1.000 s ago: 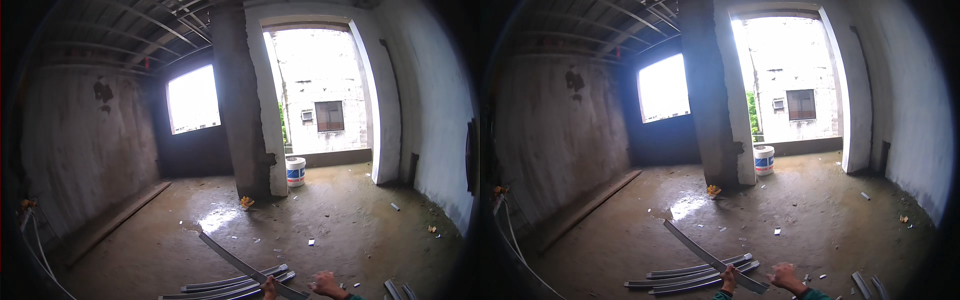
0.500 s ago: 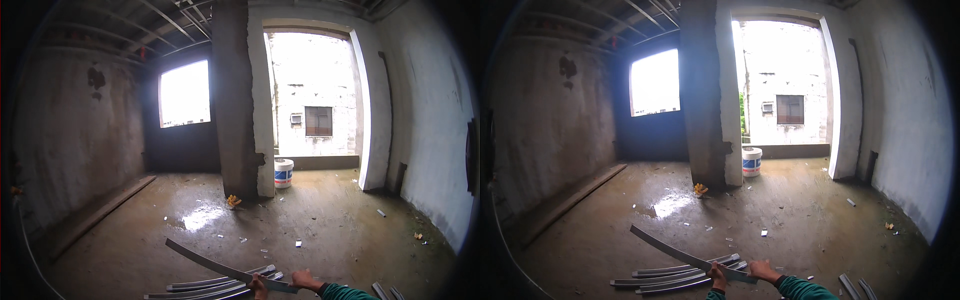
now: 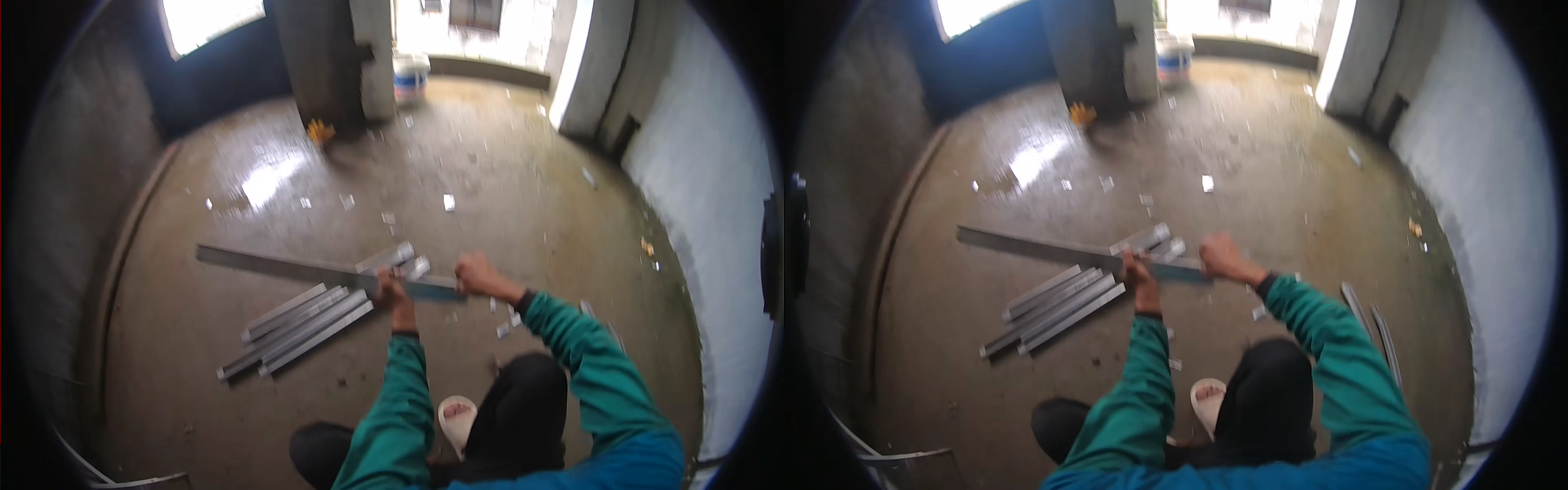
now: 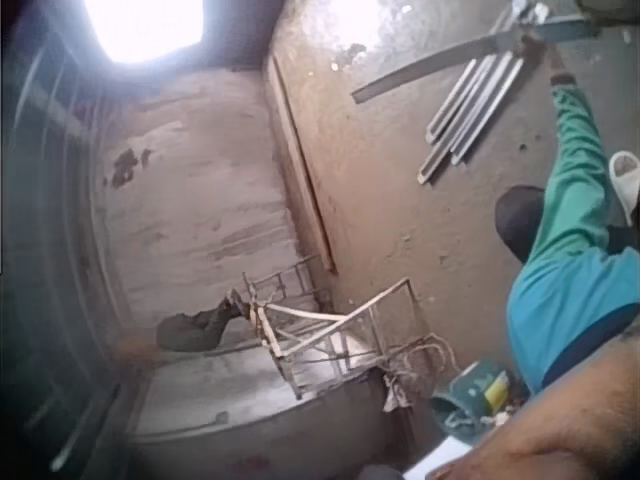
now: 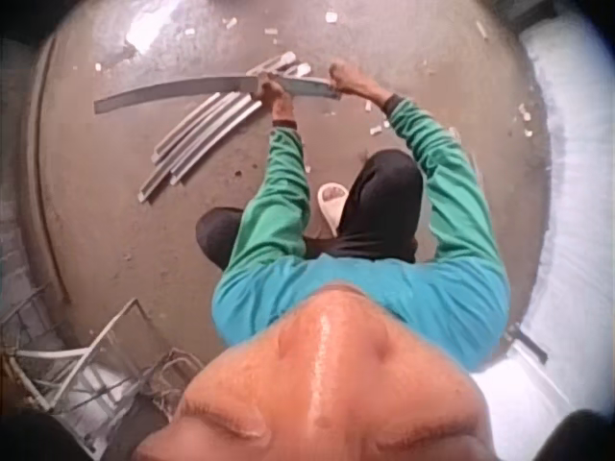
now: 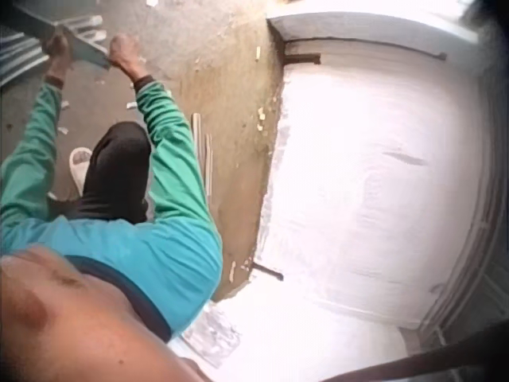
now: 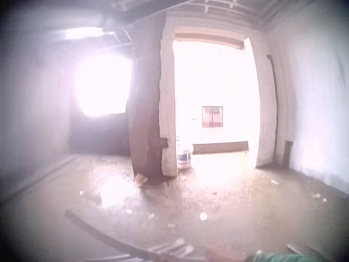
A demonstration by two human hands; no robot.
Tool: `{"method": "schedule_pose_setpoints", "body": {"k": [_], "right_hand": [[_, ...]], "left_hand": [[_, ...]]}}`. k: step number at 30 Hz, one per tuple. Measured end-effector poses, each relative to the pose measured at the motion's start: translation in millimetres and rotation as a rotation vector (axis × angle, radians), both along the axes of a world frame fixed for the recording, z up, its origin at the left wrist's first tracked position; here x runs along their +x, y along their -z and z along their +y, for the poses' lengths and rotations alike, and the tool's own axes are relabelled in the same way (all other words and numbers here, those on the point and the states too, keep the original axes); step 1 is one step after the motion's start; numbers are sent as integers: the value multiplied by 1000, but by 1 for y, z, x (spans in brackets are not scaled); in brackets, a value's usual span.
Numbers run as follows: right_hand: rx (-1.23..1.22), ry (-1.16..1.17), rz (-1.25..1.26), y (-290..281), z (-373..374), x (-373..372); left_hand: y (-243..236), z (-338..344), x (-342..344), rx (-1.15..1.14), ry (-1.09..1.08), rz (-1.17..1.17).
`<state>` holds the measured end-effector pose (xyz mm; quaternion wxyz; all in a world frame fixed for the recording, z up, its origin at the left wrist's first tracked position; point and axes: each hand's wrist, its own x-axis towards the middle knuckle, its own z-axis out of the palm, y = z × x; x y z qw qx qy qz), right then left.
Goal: The person cuts several metal studs using aviation snips, measuring and trimming the ends to create notches and tabs.
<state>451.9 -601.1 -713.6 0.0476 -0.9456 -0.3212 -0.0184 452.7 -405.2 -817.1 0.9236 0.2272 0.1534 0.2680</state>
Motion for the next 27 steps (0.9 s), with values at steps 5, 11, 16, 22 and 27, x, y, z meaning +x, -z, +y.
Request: {"method": "schedule_pose_setpoints", "body": {"k": [5,11,16,22,27], "right_hand": [[216,0,-230,12,-5,-23],[275,-38,94,6,-14,-42],[476,35,799,-20,-31,-28],[435,-2,919,-8,-27,-49],[405,64,915,-6,-29,-60]], "left_hand": [[-44,-18,-10,-91,-177,136],[-44,0,-26,147,-47,168],[-48,8,-31,25,184,62],[-42,11,-35,94,283,173],[-37,18,-30,102,251,280]]}}
